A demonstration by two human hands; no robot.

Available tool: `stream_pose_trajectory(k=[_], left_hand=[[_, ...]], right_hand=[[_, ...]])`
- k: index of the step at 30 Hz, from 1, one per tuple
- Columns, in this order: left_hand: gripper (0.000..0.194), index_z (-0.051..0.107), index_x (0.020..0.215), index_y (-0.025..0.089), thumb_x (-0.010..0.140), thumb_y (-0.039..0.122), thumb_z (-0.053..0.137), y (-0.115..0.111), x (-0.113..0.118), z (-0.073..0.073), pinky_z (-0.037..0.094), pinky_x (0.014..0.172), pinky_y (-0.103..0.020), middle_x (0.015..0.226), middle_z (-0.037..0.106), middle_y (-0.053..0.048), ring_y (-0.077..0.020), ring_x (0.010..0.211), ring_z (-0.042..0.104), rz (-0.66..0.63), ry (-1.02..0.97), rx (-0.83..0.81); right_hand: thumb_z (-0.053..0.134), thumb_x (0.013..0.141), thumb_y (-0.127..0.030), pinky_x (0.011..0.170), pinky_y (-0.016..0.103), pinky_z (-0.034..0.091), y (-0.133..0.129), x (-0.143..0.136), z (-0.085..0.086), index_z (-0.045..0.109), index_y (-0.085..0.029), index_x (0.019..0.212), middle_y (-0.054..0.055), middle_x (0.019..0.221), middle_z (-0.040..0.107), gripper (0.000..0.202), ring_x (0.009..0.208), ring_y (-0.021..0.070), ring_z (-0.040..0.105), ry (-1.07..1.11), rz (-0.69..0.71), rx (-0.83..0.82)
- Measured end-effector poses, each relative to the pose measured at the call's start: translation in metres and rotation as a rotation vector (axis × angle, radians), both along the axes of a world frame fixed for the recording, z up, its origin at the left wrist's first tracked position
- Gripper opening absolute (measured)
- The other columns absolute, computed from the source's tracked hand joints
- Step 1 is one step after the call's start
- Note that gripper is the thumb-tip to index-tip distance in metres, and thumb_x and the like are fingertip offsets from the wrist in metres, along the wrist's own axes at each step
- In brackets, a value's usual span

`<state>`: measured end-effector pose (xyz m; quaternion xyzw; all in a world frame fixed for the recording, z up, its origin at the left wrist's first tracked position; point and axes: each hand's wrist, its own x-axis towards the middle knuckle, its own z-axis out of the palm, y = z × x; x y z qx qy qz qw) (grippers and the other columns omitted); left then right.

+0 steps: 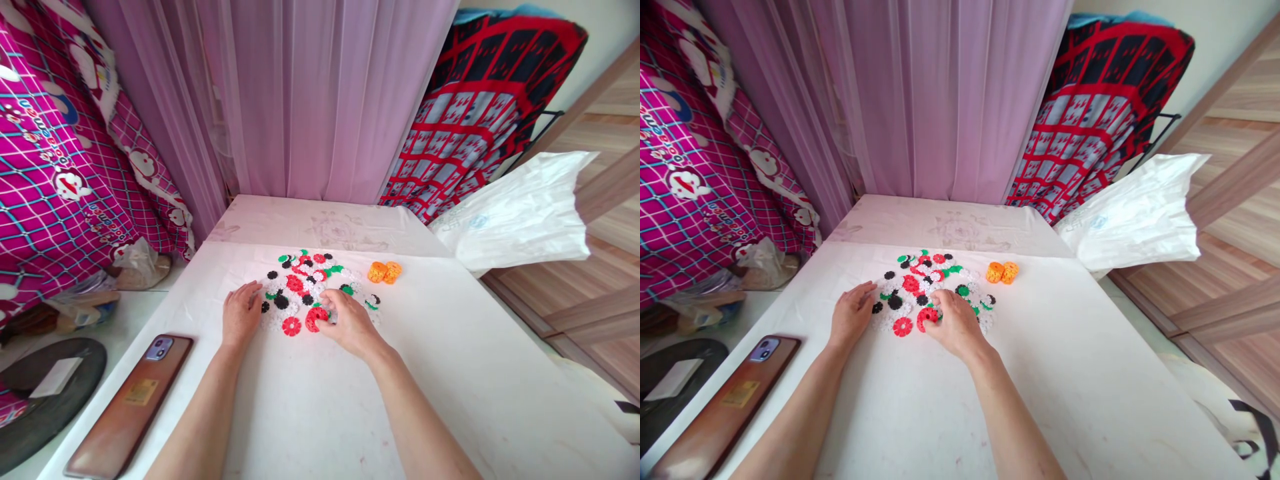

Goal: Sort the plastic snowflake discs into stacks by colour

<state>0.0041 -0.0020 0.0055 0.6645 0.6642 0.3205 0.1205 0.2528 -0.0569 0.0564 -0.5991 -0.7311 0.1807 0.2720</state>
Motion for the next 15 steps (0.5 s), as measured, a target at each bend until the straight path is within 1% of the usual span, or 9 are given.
stream_pose_trajectory(k=[2,4,6,8,12,15], left_hand=[[0.036,0.07,0.112,0.022,0.087,0.027,0.045,0.0,0.0,0.0,0.035,0.113,-0.054,0.131,0.068,-0.008,-0.0274,0.124,0.06,-0.004,0.001,-0.001],[0.036,0.071,0.111,0.022,0.087,0.026,0.045,0.0,-0.001,-0.001,0.037,0.112,-0.053,0.13,0.068,-0.009,-0.0275,0.123,0.06,-0.008,0.003,0.005],[0.035,0.071,0.11,0.022,0.086,0.026,0.045,0.001,-0.001,-0.002,0.038,0.111,-0.052,0.128,0.069,-0.009,-0.0271,0.122,0.061,-0.011,0.005,0.016],[0.035,0.071,0.11,0.022,0.086,0.025,0.045,0.0,-0.001,-0.003,0.039,0.111,-0.051,0.128,0.069,-0.009,-0.0266,0.122,0.061,-0.015,0.002,0.026],[0.035,0.071,0.11,0.024,0.086,0.025,0.046,0.0,-0.002,-0.003,0.038,0.111,-0.052,0.128,0.069,-0.008,-0.0269,0.123,0.061,-0.01,-0.004,0.024],[0.035,0.071,0.11,0.025,0.086,0.026,0.046,0.0,-0.003,-0.004,0.037,0.112,-0.054,0.129,0.069,-0.007,-0.0273,0.122,0.061,-0.002,-0.005,0.018]], right_hand=[[0.065,0.075,-0.019,0.083,0.031,0.049,0.003,0.006,-0.003,0.062,-0.022,0.106,0.003,0.101,0.07,0.032,0.09,0.0178,0.064,0.018,-0.018,0.021],[0.061,0.078,-0.018,0.083,0.03,0.049,0.011,0.012,-0.005,0.065,-0.023,0.099,0.002,0.098,0.07,0.022,0.09,0.0172,0.064,0.022,-0.028,0.042],[0.057,0.081,-0.016,0.082,0.029,0.048,0.025,0.017,-0.005,0.067,-0.023,0.092,0.002,0.097,0.07,0.017,0.089,0.0165,0.064,-0.001,-0.039,0.043],[0.057,0.082,-0.016,0.084,0.03,0.048,0.043,0.019,-0.004,0.069,-0.023,0.091,0.003,0.1,0.071,0.017,0.091,0.0169,0.065,-0.054,-0.054,0.026],[0.056,0.085,-0.017,0.098,0.032,0.045,0.089,0.011,-0.001,0.071,-0.024,0.107,0.005,0.119,0.068,0.028,0.112,0.0201,0.061,-0.187,-0.054,0.011],[0.055,0.088,-0.021,0.105,0.034,0.04,0.121,-0.003,-0.002,0.069,-0.027,0.118,0.004,0.13,0.064,0.034,0.122,0.0208,0.056,-0.27,0.018,-0.021]])
